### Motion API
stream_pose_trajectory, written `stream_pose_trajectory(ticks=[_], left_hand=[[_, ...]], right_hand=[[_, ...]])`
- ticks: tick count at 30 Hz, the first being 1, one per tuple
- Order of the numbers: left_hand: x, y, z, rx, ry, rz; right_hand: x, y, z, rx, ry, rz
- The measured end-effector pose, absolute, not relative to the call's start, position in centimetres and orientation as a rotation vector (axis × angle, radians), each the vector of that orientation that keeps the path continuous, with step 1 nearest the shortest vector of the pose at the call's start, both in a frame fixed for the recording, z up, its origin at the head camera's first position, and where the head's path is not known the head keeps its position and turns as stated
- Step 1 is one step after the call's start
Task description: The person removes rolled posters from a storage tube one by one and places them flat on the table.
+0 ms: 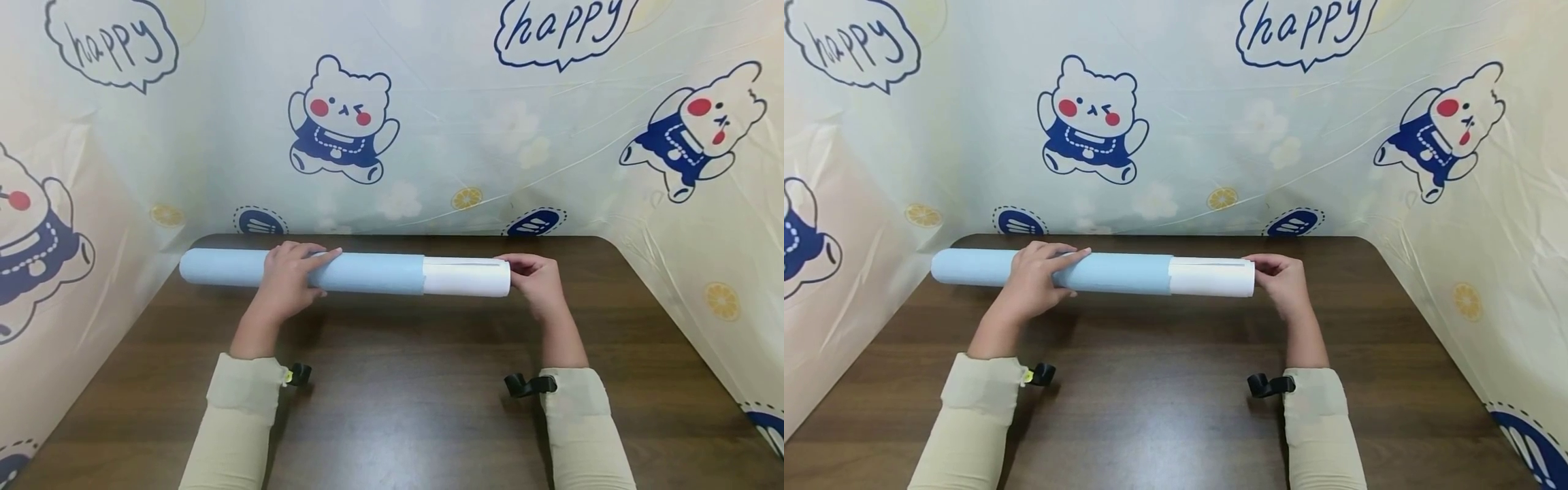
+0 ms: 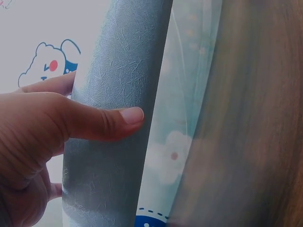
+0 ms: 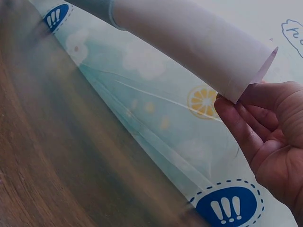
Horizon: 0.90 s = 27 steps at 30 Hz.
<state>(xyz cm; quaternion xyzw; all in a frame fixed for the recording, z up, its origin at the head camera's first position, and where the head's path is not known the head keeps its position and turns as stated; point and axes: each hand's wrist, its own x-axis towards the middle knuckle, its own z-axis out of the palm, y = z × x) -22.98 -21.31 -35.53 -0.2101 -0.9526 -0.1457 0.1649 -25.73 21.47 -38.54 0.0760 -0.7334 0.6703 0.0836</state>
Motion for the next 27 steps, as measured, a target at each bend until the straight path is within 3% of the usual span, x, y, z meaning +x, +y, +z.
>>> stream_pose_trajectory(ticks=[19,27], left_hand=[[-23.0,-22.2,-35.4,-0.478,-2.771,-0.366],[-23.0,-21.1,-35.7,-0.499,-2.806,-0.350]], right_hand=[[-25.0,23.8,-37.5,0.181,-2.319,1.800],[-24.7,20.9,-36.6,0.419,-2.439,1.503]])
